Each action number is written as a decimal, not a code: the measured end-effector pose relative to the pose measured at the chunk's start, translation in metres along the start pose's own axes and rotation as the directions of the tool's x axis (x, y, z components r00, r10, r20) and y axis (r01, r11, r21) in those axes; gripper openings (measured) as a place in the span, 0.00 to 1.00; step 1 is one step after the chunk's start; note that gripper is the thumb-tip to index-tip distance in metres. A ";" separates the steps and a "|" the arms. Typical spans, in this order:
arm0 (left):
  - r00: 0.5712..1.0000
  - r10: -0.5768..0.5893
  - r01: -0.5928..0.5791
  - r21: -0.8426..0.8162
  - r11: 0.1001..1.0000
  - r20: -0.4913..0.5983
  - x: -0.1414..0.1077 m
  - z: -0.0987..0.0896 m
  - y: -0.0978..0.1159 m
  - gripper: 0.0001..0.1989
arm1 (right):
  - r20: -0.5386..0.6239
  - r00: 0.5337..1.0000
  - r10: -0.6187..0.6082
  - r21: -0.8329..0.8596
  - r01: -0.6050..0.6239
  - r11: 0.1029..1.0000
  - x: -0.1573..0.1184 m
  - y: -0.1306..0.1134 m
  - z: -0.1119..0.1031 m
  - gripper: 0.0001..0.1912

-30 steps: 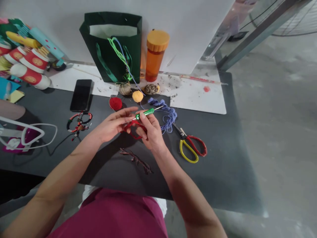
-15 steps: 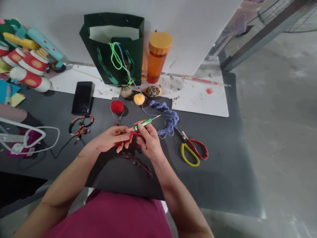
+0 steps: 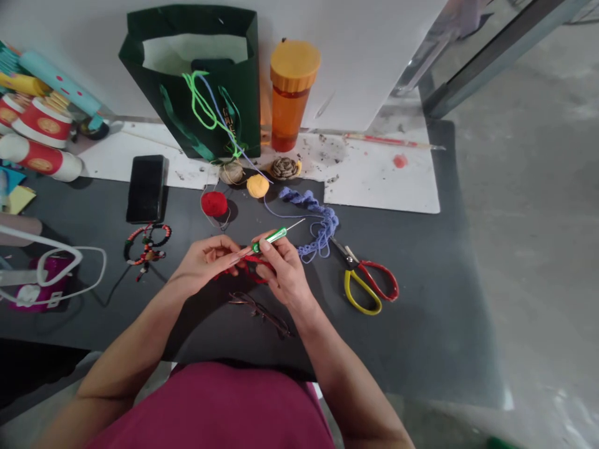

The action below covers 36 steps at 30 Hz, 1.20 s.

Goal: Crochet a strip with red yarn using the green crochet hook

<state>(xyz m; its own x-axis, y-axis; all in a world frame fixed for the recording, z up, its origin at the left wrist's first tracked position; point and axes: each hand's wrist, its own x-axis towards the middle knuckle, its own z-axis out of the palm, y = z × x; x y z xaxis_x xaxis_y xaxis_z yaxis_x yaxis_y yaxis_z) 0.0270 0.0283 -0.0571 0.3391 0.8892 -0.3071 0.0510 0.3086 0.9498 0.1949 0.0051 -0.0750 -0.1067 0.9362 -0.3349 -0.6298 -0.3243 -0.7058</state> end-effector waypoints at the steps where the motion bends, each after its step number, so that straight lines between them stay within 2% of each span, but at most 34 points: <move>1: 0.993 0.112 -0.106 0.105 0.989 -0.050 -0.002 0.000 0.002 0.11 | 0.000 1.000 -0.003 -0.001 0.003 1.000 -0.001 -0.001 0.001 0.22; 3: 0.954 0.295 -0.269 0.277 0.922 -0.055 -0.005 -0.002 0.006 0.05 | 0.021 1.000 0.004 -0.011 -0.004 1.000 -0.003 -0.004 0.001 0.21; 4: 0.947 0.321 -0.302 0.307 0.903 -0.011 -0.007 -0.004 0.008 0.04 | 0.040 0.999 0.014 -0.018 -0.013 1.000 -0.003 -0.005 0.002 0.21; 5: 0.951 0.308 -0.305 0.305 0.902 0.041 -0.008 -0.007 0.011 0.04 | 0.061 0.998 0.024 -0.024 -0.022 0.999 -0.004 -0.006 0.001 0.21; 7: 0.971 0.214 -0.236 0.289 0.928 0.106 -0.011 -0.013 0.016 0.07 | 0.095 0.995 0.039 -0.035 -0.036 0.999 -0.004 -0.007 0.001 0.21; 10: 0.989 0.085 -0.122 0.343 0.931 0.120 -0.013 -0.020 0.022 0.09 | 0.134 0.989 0.062 -0.057 -0.055 0.997 -0.004 -0.008 -0.001 0.22; 14: 0.972 0.012 -0.096 0.353 0.931 0.233 -0.014 -0.025 0.025 0.12 | 0.186 0.977 0.109 -0.066 -0.098 0.993 -0.004 -0.007 -0.003 0.22; 16: 0.963 0.010 -0.112 0.366 0.924 0.269 -0.015 -0.024 0.025 0.12 | 0.204 0.971 0.122 -0.060 -0.112 0.992 -0.004 -0.006 -0.002 0.21; 19: 0.966 0.126 -0.209 0.391 0.896 0.227 -0.016 -0.023 0.025 0.08 | 0.196 0.972 0.130 -0.057 -0.121 0.991 -0.005 -0.008 -0.001 0.21; 21: 0.961 0.181 -0.245 0.336 0.910 0.211 -0.016 -0.023 0.024 0.08 | 0.171 0.977 0.124 -0.046 -0.118 0.992 -0.006 -0.009 0.001 0.21; 24: 0.967 0.121 -0.165 0.188 0.968 0.225 -0.012 -0.027 0.019 0.14 | 0.141 0.983 0.119 -0.037 -0.115 0.993 -0.007 -0.010 0.003 0.22; 25: 0.973 0.105 -0.136 0.143 0.980 0.205 -0.010 -0.027 0.017 0.15 | 0.137 0.983 0.124 -0.038 -0.120 0.992 -0.007 -0.010 0.003 0.22; 27: 0.988 0.130 -0.132 0.018 0.991 0.080 -0.006 -0.025 0.011 0.18 | 0.139 0.981 0.137 -0.038 -0.133 0.990 -0.006 -0.009 0.003 0.22; 30: 0.982 0.143 -0.168 -0.223 0.960 -0.124 -0.002 -0.019 0.007 0.20 | 0.155 0.978 0.143 -0.027 -0.140 0.990 -0.006 -0.007 0.002 0.22; 32: 0.987 0.074 -0.122 -0.362 0.924 -0.144 -0.002 -0.015 0.008 0.18 | 0.162 0.978 0.133 -0.018 -0.132 0.991 -0.006 -0.005 0.002 0.21; 34: 0.994 0.009 -0.060 -0.462 0.885 -0.112 -0.003 -0.014 0.011 0.16 | 0.160 0.980 0.121 -0.009 -0.121 0.993 -0.005 -0.004 0.001 0.21; 36: 0.989 -0.004 -0.073 -0.513 0.855 -0.148 -0.004 -0.015 0.015 0.17 | 0.151 0.982 0.116 -0.009 -0.116 0.993 -0.005 -0.004 0.000 0.21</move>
<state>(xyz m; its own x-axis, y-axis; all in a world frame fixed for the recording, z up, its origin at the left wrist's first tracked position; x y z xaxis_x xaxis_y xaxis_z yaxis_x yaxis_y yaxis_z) 0.0120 0.0340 -0.0423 0.1959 0.9281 -0.3167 -0.4628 0.3722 0.8045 0.1977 0.0021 -0.0703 -0.2941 0.9018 -0.3167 -0.6061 -0.4322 -0.6677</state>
